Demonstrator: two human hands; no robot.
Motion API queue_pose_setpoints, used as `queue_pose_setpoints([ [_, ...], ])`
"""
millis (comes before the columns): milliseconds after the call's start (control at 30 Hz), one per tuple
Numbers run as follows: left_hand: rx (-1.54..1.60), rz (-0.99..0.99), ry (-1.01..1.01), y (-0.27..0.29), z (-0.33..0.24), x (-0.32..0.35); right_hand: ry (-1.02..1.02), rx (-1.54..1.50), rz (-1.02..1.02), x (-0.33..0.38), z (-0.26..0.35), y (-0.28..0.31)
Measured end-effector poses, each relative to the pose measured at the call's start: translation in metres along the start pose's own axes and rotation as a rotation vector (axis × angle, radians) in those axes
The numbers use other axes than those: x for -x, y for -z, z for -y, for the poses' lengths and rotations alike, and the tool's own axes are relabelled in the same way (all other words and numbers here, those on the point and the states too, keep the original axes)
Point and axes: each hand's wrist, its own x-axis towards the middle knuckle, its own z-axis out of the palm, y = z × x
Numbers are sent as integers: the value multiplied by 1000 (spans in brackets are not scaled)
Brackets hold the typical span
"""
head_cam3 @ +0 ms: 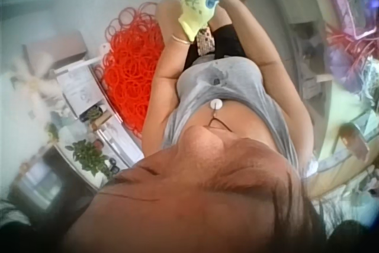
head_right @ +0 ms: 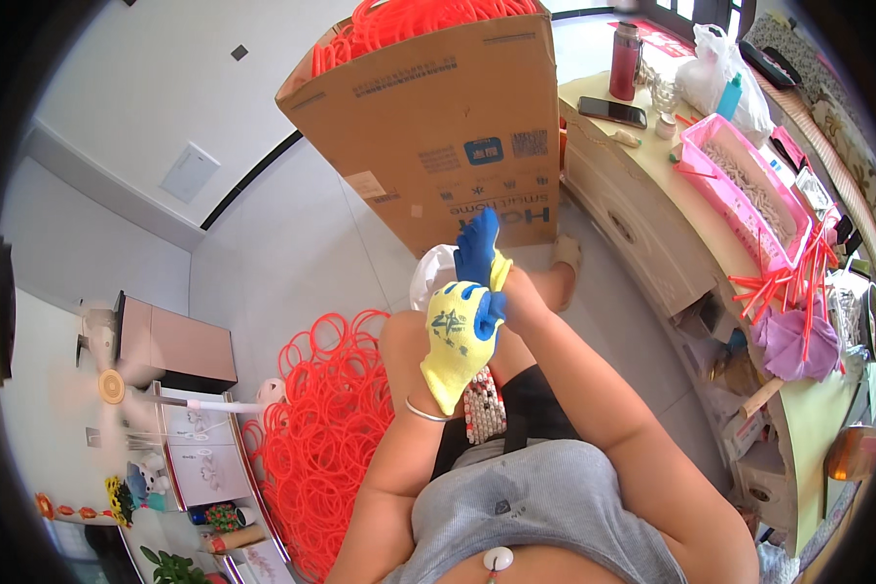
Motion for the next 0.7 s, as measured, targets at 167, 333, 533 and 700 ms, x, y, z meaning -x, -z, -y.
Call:
queue_pose_setpoints([
  [167,63,92,40,-11,8,10,-124,-301,36,-18,29,8],
  [333,99,186,-66,-8,7,-6,306,-153,32,-12,33,-12],
  [533,128,88,127,-20,-7,-1,400,1916,-326,-110,4,75],
  [700,102,40,132,-18,-10,-1,854,2682,-485,-108,-8,77],
])
